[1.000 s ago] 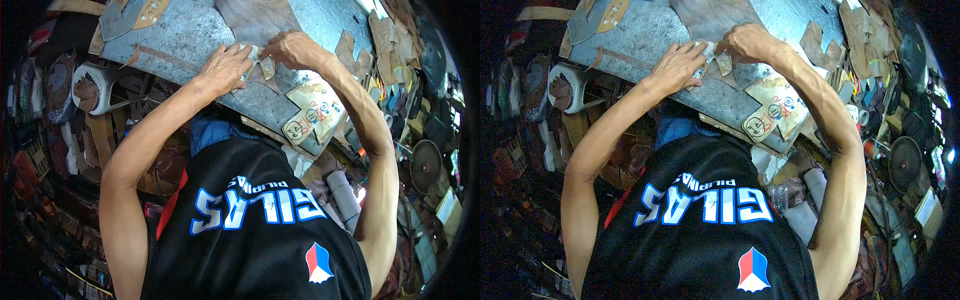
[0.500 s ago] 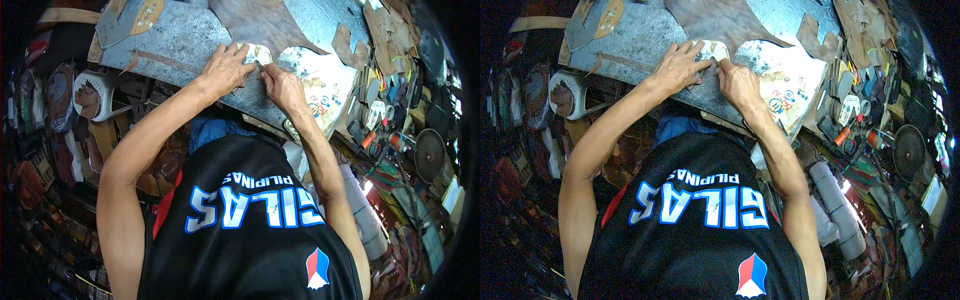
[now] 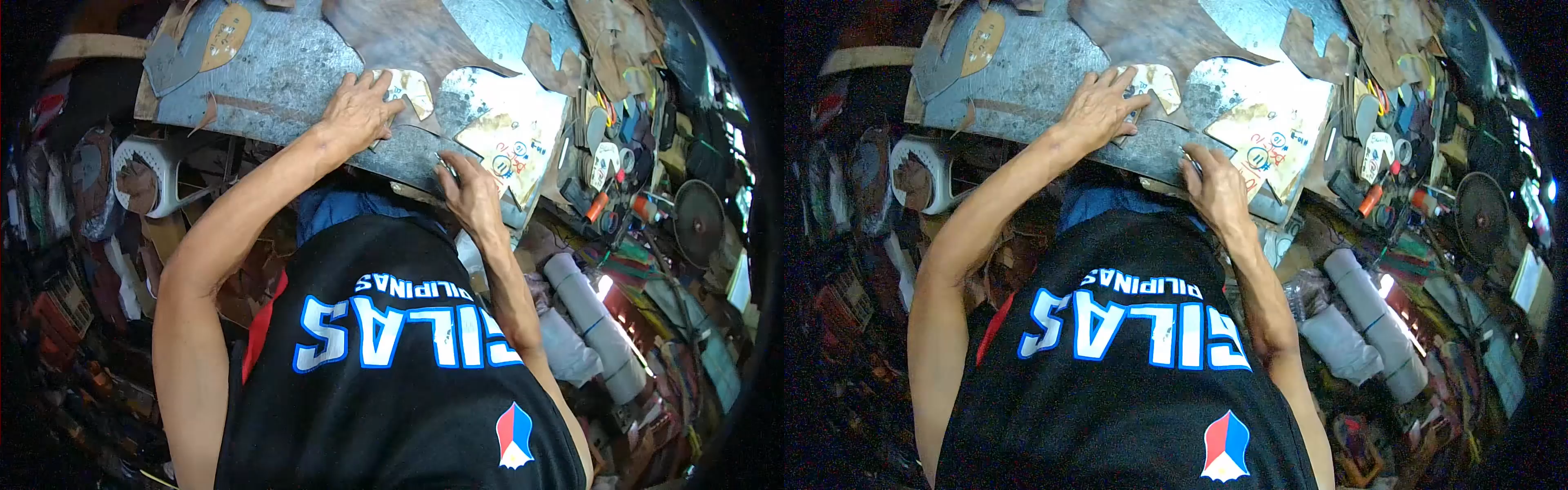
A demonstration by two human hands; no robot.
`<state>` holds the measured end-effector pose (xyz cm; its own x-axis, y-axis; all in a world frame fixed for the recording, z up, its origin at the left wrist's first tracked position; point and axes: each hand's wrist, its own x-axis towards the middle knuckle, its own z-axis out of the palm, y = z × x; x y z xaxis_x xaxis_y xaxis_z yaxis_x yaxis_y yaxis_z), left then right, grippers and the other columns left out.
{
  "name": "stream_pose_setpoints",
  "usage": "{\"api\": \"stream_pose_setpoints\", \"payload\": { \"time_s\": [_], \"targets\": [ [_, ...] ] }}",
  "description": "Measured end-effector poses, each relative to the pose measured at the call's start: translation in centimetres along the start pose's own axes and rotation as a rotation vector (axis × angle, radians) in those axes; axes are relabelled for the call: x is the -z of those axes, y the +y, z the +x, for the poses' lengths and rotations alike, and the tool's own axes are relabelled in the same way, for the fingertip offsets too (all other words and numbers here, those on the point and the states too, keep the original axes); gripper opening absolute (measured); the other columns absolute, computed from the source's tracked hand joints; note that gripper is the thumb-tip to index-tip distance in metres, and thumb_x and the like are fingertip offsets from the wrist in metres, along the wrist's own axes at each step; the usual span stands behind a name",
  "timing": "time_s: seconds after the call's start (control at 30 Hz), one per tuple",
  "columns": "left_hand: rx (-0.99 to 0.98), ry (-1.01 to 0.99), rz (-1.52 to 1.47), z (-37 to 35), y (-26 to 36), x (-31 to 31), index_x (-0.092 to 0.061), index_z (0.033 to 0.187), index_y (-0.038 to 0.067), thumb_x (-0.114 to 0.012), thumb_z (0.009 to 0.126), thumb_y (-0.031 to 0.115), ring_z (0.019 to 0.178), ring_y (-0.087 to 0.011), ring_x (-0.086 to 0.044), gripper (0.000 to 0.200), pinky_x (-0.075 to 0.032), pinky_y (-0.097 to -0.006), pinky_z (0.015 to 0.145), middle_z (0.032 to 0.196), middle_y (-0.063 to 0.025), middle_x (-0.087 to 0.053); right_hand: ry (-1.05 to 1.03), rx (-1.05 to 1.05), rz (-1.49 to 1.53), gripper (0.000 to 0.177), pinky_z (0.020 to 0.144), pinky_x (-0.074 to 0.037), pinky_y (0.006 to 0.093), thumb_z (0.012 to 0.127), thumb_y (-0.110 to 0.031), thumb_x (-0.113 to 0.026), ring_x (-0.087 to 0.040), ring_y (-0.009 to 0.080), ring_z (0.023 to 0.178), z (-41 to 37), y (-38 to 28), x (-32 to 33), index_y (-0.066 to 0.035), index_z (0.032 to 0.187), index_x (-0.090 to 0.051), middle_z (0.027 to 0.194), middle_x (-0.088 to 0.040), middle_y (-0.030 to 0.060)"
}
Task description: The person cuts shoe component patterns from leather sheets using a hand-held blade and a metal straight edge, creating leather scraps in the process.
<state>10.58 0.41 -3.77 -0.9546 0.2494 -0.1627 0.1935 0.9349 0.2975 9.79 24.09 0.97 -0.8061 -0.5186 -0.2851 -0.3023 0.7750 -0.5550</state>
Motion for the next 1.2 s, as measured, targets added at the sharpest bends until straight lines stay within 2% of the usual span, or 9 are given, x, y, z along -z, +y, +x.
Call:
{"api": "stream_pose_setpoints", "payload": {
  "time_s": [0.2,0.47,0.53,0.67,0.73,0.83,0.9,1.03,1.2],
  "targets": [
    [-0.016,-0.016,-0.004,0.2,-0.2,0.5,-0.058,0.127,0.023,-0.078,0.073,0.036,0.124,-0.0337,-0.046,0.059,-0.041,-0.0472,0.097,0.139,-0.0158,-0.046,0.025,0.108,-0.271,0.039,0.069,-0.051,0.0452,0.088,-0.014,-0.059,-0.061,0.0330,0.085,2.0,1.1,-3.1,-0.022,0.126,-0.056,0.090,-0.057,0.0128],
    [-0.040,-0.072,-0.009,0.5,-0.9,0.6,-0.057,0.130,0.021,-0.075,0.077,0.026,0.121,-0.0349,-0.049,0.057,-0.042,-0.0481,0.097,0.138,-0.0163,-0.047,0.000,0.171,-0.296,0.051,0.069,-0.054,0.0461,0.083,-0.006,-0.055,-0.063,0.0373,0.081,1.9,0.1,-2.1,-0.022,0.132,-0.052,0.094,-0.058,0.0186],
    [-0.036,-0.068,0.038,0.7,-1.0,0.3,-0.057,0.131,0.020,-0.071,0.081,0.020,0.119,-0.0349,-0.051,0.052,-0.042,-0.0477,0.098,0.138,-0.0165,-0.048,-0.187,0.167,-0.244,0.050,0.066,-0.053,0.0466,0.084,-0.009,-0.055,-0.063,0.0387,0.077,-0.8,-0.4,-0.5,-0.023,0.132,-0.052,0.090,-0.057,0.0185],
    [-0.056,0.015,0.091,0.6,-1.0,-0.5,-0.057,0.130,0.018,-0.068,0.083,0.017,0.118,-0.0350,-0.052,0.049,-0.042,-0.0483,0.096,0.136,-0.0172,-0.049,-0.290,0.041,-0.216,0.047,0.066,-0.050,0.0482,0.088,-0.012,-0.056,-0.062,0.0401,0.076,-7.7,2.3,2.0,-0.024,0.133,-0.053,0.087,-0.055,0.0193],
    [-0.014,0.009,0.049,1.0,-0.3,-0.2,-0.059,0.127,0.015,-0.065,0.087,0.026,0.114,-0.0357,-0.053,0.043,-0.043,-0.0485,0.095,0.130,-0.0175,-0.053,-0.369,-0.081,-0.303,0.048,0.068,-0.050,0.0498,0.088,-0.012,-0.056,-0.062,0.0415,0.078,-10.5,3.8,3.6,-0.024,0.134,-0.052,0.090,-0.057,0.0205],
    [0.136,0.042,-0.019,1.8,1.8,0.5,-0.061,0.122,0.011,-0.063,0.087,0.039,0.111,-0.0358,-0.055,0.045,-0.044,-0.0480,0.093,0.123,-0.0173,-0.056,-0.491,-0.286,-0.344,0.044,0.073,-0.052,0.0487,0.089,-0.018,-0.056,-0.064,0.0422,0.085,-14.5,8.3,4.2,-0.019,0.132,-0.050,0.100,-0.062,0.0222],
    [0.178,0.087,0.000,2.3,2.9,0.2,-0.063,0.118,0.009,-0.062,0.087,0.044,0.109,-0.0361,-0.055,0.047,-0.045,-0.0475,0.092,0.119,-0.0169,-0.058,-0.604,-0.427,-0.403,0.042,0.081,-0.050,0.0503,0.087,-0.020,-0.060,-0.062,0.0454,0.092,-15.7,9.7,5.0,-0.008,0.127,-0.049,0.106,-0.062,0.0247],
    [0.275,0.230,0.004,2.8,4.0,-1.3,-0.066,0.107,0.006,-0.065,0.084,0.046,0.106,-0.0369,-0.055,0.046,-0.046,-0.0464,0.089,0.115,-0.0156,-0.058,-0.522,-0.324,-0.204,0.041,0.092,-0.046,0.0474,0.083,-0.014,-0.065,-0.057,0.0443,0.107,-12.6,8.0,10.0,-0.002,0.117,-0.047,0.111,-0.060,0.0261],
    [0.381,0.181,-0.046,3.6,5.0,-0.6,-0.065,0.109,0.008,-0.075,0.077,0.034,0.113,-0.0360,-0.051,0.042,-0.045,-0.0444,0.093,0.124,-0.0177,-0.053,-0.026,0.053,-0.026,0.032,0.089,-0.047,0.0441,0.091,-0.016,-0.060,-0.058,0.0407,0.105,-3.3,3.9,11.0,0.000,0.119,-0.056,0.111,-0.061,0.0238]
  ]
}}
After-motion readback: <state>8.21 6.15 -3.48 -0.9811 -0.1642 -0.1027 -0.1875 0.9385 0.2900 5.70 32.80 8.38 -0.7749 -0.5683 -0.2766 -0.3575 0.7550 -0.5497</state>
